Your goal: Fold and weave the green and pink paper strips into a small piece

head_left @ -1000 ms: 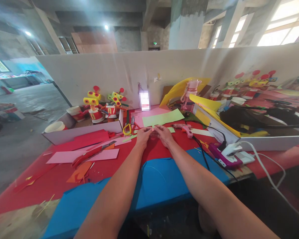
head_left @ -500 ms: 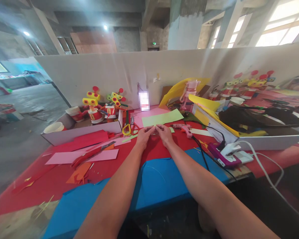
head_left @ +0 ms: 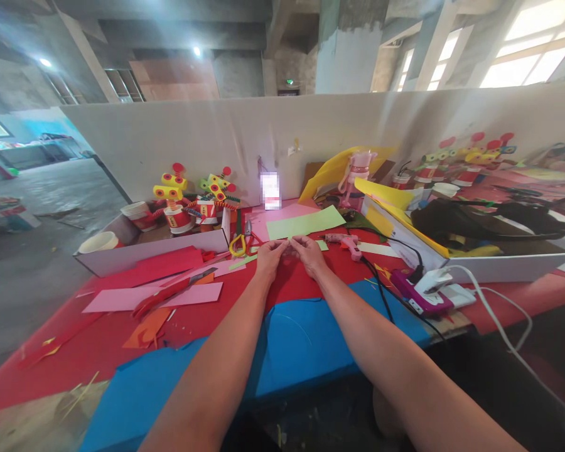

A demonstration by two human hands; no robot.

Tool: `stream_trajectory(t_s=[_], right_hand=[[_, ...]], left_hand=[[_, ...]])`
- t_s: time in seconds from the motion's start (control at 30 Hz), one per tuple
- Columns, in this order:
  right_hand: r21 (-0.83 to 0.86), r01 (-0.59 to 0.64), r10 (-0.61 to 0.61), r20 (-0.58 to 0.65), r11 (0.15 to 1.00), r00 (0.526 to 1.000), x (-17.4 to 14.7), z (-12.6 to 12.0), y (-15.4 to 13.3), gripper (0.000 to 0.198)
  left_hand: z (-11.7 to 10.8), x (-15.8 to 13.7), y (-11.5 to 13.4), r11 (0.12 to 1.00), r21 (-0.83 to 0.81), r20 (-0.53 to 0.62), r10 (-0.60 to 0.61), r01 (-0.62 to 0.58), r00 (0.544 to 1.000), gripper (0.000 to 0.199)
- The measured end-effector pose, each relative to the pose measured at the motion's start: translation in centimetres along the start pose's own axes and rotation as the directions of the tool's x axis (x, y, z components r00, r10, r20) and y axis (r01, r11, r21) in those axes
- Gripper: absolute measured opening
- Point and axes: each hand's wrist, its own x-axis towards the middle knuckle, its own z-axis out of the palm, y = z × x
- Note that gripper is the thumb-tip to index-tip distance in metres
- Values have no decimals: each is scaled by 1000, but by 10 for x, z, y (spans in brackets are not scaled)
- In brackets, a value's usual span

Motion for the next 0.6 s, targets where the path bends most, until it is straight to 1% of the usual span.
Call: stream_trajectory(t_s=[0.17,0.3,0.43,0.6], right_hand=[[-10,32,-33,-40,999,999,3,-2,2,36],[-40,32,-33,-10,999,999,1,-2,-1,32],[-53,24,-25,-14,998,1000,-1,-1,-3,31],[-51,24,-25,-6,998,1000,-1,0,-2,31]], left_hand=[[1,-2,2,999,38,-6,24,-24,1000,36],[1,-3,2,997,63,-13,39,-39,999,33],[2,-4,3,996,82,-21,46,-44,999,32],[2,-5,4,997,59,-23,41,-40,999,31]])
